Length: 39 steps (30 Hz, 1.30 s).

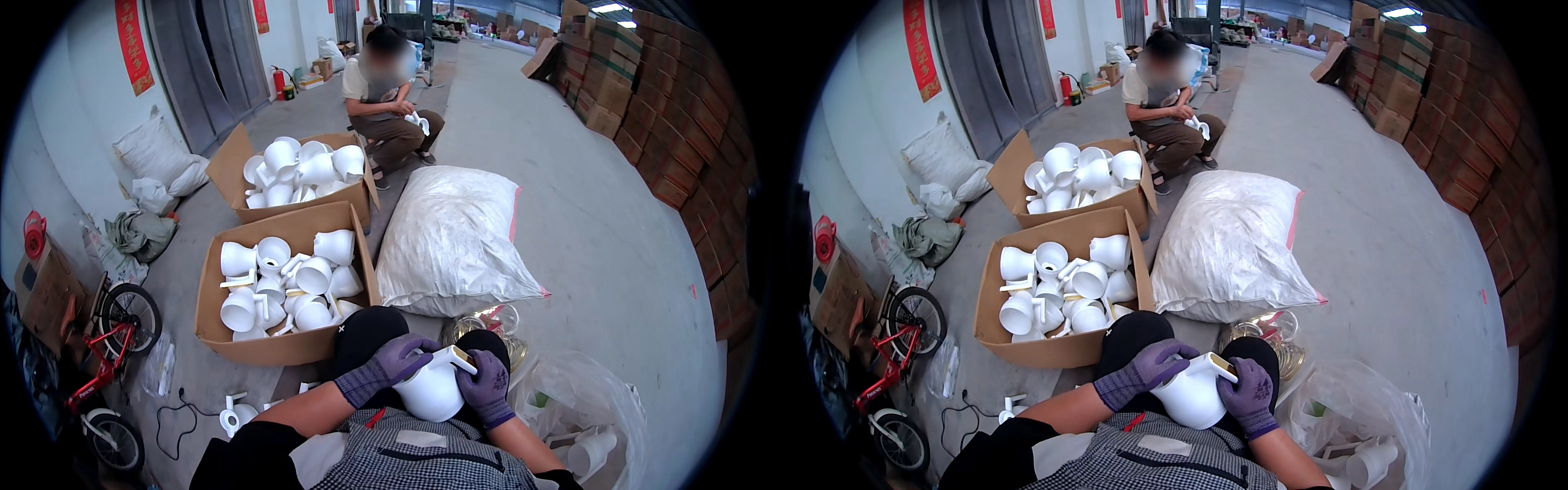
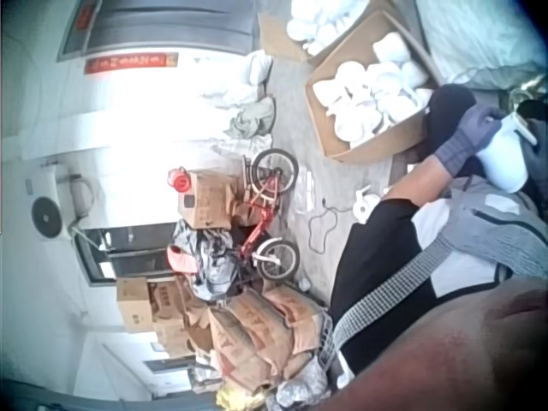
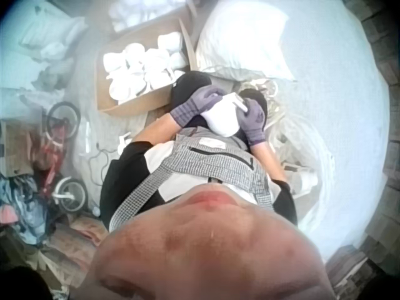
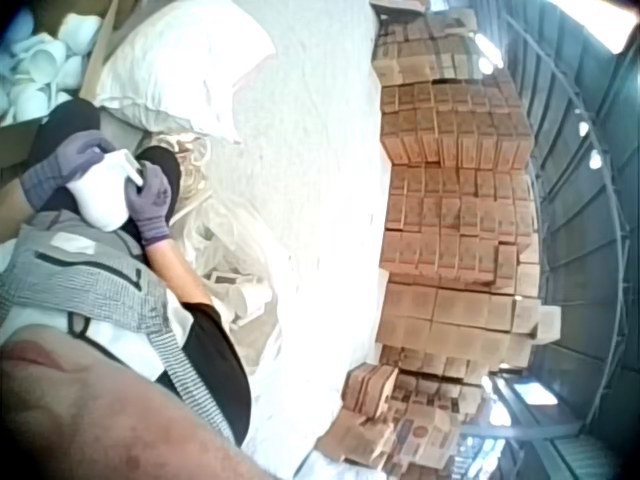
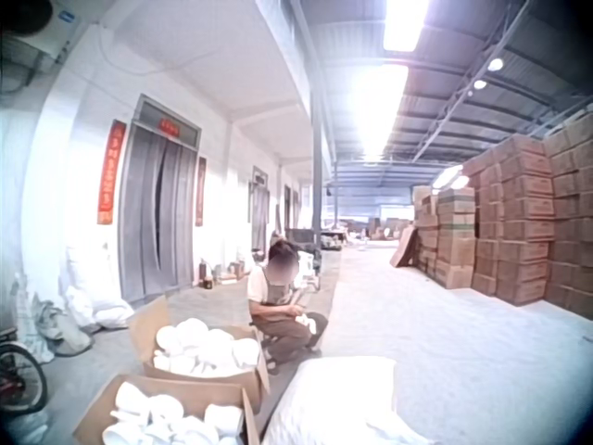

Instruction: The person sits on the floor and assembles white ceramic pitchers by inserting a gold-colored rectangular piece into the spout area. They handle the pitchers one at a time, inspecting the fit and rotating the items before placing them into a cardboard box.

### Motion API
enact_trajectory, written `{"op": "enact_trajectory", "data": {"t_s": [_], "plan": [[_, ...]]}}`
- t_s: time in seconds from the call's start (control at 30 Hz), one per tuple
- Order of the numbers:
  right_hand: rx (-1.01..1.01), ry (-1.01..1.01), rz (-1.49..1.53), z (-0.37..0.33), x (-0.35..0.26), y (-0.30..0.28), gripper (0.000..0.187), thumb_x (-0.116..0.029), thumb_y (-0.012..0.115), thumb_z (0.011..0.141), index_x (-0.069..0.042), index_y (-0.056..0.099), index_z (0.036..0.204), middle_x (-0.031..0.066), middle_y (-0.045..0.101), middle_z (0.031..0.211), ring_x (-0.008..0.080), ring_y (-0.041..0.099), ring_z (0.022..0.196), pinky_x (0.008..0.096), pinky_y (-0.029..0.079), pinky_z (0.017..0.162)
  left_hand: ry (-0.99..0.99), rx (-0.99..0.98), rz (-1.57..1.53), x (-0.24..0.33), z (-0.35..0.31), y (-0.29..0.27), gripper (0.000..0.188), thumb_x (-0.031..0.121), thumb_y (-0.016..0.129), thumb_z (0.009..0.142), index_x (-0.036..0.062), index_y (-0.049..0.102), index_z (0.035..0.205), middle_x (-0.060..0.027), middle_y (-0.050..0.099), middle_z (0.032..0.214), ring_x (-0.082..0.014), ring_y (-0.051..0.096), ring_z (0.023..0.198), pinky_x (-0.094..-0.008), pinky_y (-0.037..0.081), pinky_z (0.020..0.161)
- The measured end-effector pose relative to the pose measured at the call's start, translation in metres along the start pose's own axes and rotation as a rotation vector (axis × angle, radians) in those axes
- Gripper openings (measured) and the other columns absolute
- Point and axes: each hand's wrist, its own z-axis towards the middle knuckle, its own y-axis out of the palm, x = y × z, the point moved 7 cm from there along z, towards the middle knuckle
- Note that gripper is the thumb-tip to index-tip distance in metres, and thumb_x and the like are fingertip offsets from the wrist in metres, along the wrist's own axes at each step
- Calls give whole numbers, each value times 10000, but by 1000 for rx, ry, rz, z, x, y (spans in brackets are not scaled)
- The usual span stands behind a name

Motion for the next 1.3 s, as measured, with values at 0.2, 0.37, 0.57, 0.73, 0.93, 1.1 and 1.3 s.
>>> {"op": "enact_trajectory", "data": {"t_s": [0.2,0.37,0.57,0.73,0.93,1.1,1.3], "plan": [[-5,11,-3,0,-2,0,333,-201,747,730,-40,650,1006,135,649,885,341,643,815,438,512,724,12,2,-22,-1,-1,0,329,223,660,908,27,678,1171,-145,665,1102,-273,649,1048,-378,498,943],[7,-3,-15,0,-1,-1,329,-233,732,737,-54,658,1003,114,639,858,323,642,791,440,510,702,14,-5,-36,1,-1,0,331,225,657,909,29,677,1175,-147,665,1109,-276,644,1056,-381,490,953],[1,-4,-27,-1,1,2,335,-234,734,736,-57,656,1009,112,640,862,324,640,792,441,509,703,5,-10,-56,1,-2,1,359,222,645,908,8,654,1197,-139,657,1090,-246,640,1047,-360,490,959],[6,-9,-21,-2,4,4,337,-234,737,735,-55,657,1009,114,641,861,325,640,789,441,510,701,-7,-9,-56,-2,-2,1,351,215,651,908,10,655,1193,-139,658,1093,-247,638,1057,-362,487,964],[5,1,-14,0,3,3,324,-233,738,735,-57,658,994,117,641,851,329,640,776,443,511,691,-9,-12,-46,-2,0,2,339,216,650,909,17,660,1184,-138,658,1106,-256,641,1055,-365,489,960],[-11,9,-16,1,0,2,308,-243,732,742,-61,652,977,114,634,851,325,638,779,442,509,690,-8,-15,-16,2,-1,-1,339,216,649,907,20,663,1183,-138,655,1101,-258,642,1057,-366,489,960],[-7,4,-17,2,1,2,300,-254,728,747,-69,651,970,108,633,858,322,635,780,443,507,692,-18,-24,-6,2,0,0,346,219,644,908,26,661,1194,-143,653,1098,-267,642,1065,-369,489,965]]}}
